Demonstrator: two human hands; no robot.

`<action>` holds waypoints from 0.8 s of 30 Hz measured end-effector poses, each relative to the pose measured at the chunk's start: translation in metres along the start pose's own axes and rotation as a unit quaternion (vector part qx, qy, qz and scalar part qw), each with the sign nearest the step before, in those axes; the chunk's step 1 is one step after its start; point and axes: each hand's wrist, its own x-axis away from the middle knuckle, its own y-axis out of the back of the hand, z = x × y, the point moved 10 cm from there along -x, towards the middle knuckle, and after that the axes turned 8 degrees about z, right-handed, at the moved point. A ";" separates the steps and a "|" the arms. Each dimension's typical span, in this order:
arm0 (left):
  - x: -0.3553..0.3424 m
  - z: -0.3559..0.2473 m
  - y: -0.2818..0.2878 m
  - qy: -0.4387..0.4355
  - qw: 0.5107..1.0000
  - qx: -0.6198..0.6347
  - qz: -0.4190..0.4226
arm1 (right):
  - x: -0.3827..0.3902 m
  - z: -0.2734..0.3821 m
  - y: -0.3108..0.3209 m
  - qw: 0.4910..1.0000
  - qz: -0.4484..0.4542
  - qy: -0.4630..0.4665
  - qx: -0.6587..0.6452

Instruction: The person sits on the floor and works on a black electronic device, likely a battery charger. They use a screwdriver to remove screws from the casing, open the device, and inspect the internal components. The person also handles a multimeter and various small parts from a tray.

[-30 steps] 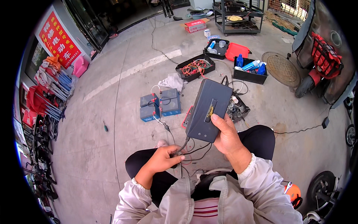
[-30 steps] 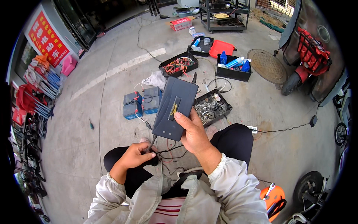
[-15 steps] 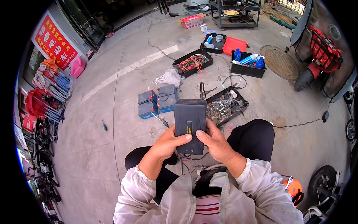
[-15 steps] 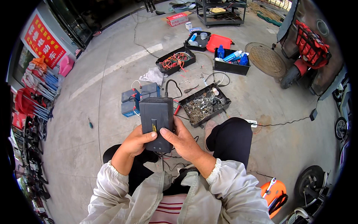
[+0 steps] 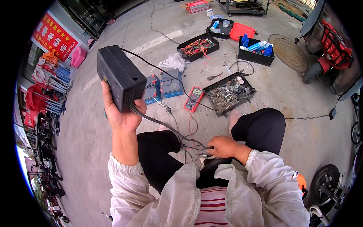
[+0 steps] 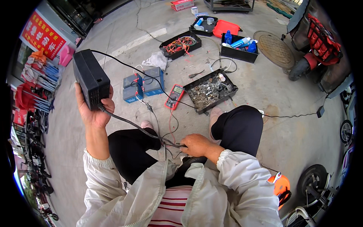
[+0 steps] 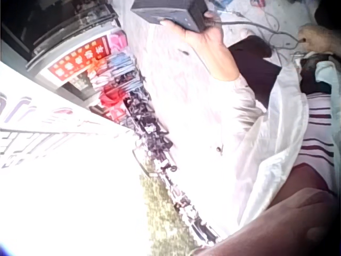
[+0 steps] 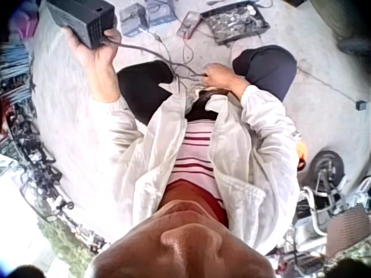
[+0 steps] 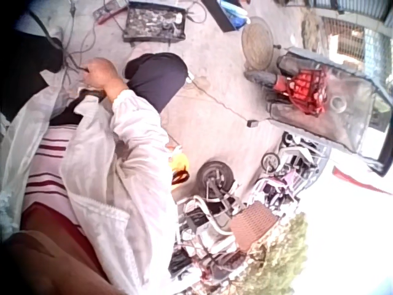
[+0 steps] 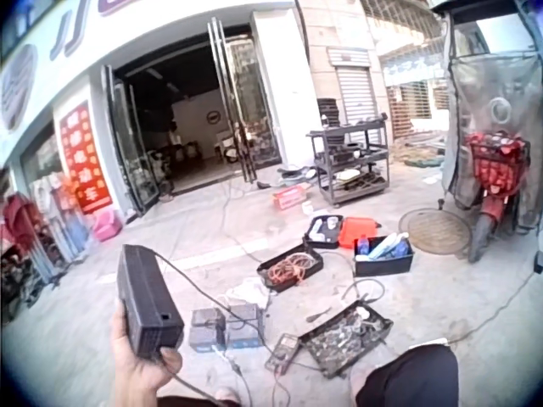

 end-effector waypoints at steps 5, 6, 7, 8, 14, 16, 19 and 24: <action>0.012 -0.068 0.019 -0.055 0.997 0.036 0.043 | 0.084 -0.032 0.182 0.920 -0.372 -0.113 0.049; 0.015 -0.074 0.026 -0.064 0.996 0.043 0.040 | 0.099 -0.025 0.209 0.903 -0.408 -0.126 0.050; 0.019 -0.079 0.032 -0.074 0.995 0.049 0.036 | 0.110 -0.018 0.229 0.886 -0.439 -0.134 0.069; 0.021 -0.082 0.038 -0.083 0.994 0.058 0.034 | 0.120 -0.011 0.246 0.866 -0.470 -0.144 0.089; 0.023 -0.078 0.065 -0.109 0.987 0.116 -0.016 | 0.131 0.008 0.270 0.884 -0.434 -0.138 0.107; 0.025 -0.077 0.063 -0.101 0.988 0.119 -0.010 | 0.131 0.012 0.259 0.894 -0.420 -0.113 0.109; 0.028 -0.082 0.057 -0.092 0.989 0.113 0.035 | 0.128 0.016 0.236 0.913 -0.389 -0.107 0.058; 0.033 -0.094 0.041 -0.029 0.993 0.049 0.106 | 0.097 0.018 0.156 0.973 -0.218 -0.074 0.027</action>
